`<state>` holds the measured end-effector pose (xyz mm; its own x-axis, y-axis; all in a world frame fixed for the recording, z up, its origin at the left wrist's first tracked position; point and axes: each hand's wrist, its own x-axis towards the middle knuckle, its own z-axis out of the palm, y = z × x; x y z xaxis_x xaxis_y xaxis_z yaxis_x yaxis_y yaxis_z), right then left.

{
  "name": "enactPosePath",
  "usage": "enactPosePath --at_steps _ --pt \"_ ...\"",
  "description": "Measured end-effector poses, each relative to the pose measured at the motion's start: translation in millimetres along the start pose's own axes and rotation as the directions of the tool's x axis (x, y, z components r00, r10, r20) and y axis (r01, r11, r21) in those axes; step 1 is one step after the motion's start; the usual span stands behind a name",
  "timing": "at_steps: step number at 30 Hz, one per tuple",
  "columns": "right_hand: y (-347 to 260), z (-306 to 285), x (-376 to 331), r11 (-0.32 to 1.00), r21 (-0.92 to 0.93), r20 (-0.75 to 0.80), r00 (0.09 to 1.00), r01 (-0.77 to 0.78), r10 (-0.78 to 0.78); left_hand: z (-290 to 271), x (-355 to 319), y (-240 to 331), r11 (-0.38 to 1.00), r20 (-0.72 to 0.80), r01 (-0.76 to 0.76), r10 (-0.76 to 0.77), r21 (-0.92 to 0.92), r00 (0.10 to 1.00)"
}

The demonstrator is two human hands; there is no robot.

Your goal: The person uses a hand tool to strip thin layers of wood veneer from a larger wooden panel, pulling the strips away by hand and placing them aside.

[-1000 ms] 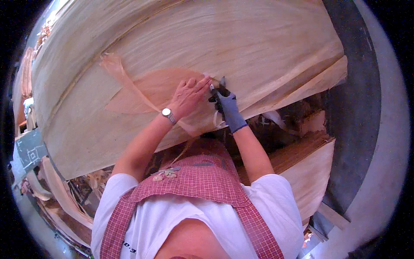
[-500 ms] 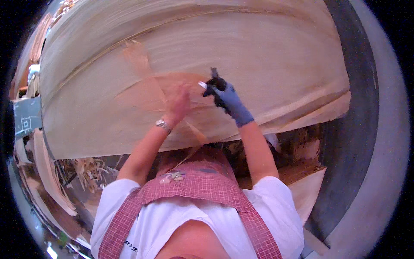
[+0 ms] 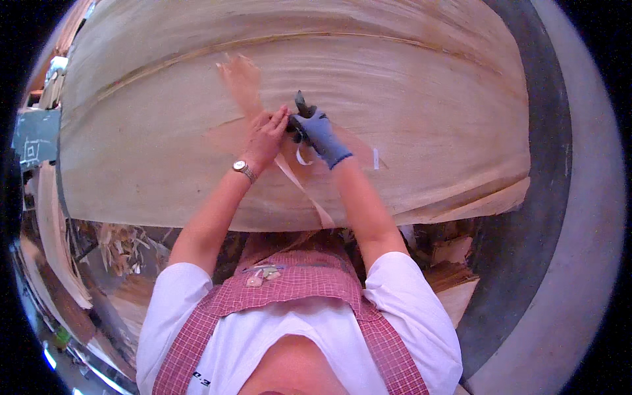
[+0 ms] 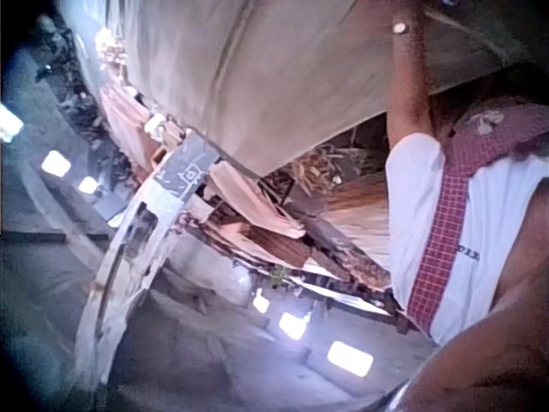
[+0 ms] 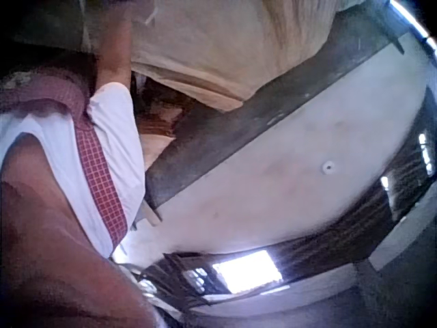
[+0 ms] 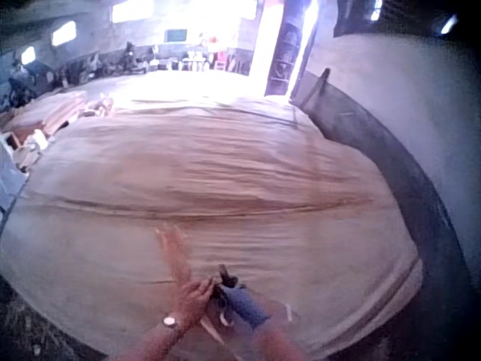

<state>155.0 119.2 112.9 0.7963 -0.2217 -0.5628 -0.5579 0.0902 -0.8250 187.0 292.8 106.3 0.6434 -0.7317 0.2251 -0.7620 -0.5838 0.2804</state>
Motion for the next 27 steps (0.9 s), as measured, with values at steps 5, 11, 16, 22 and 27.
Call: enactPosePath --at_steps 5,11,16,22,27 --pt "0 -42 -8 0.528 -0.815 0.044 0.934 0.239 -0.354 7 10 -1 0.994 0.004 -0.081 0.081 0.075 0.997" --pt "-50 -39 -50 0.901 -0.434 0.145 0.986 -0.007 0.077 6 5 -6 0.991 -0.019 -0.079 0.081 0.109 0.997" --pt "14 18 -115 0.84 -0.403 0.228 0.928 0.364 -0.293 -27 31 -19 0.993 0.249 -0.116 0.115 -0.012 0.962" --pt "6 33 -159 0.648 -0.425 0.767 0.632 0.632 -0.114 -34 33 -43 0.996 0.113 -0.093 0.095 -0.016 0.989" --pt "0 -10 -99 0.871 -0.436 0.029 0.971 0.225 -0.237 -68 -54 -36 0.999 0.024 0.017 -0.018 0.038 1.0"
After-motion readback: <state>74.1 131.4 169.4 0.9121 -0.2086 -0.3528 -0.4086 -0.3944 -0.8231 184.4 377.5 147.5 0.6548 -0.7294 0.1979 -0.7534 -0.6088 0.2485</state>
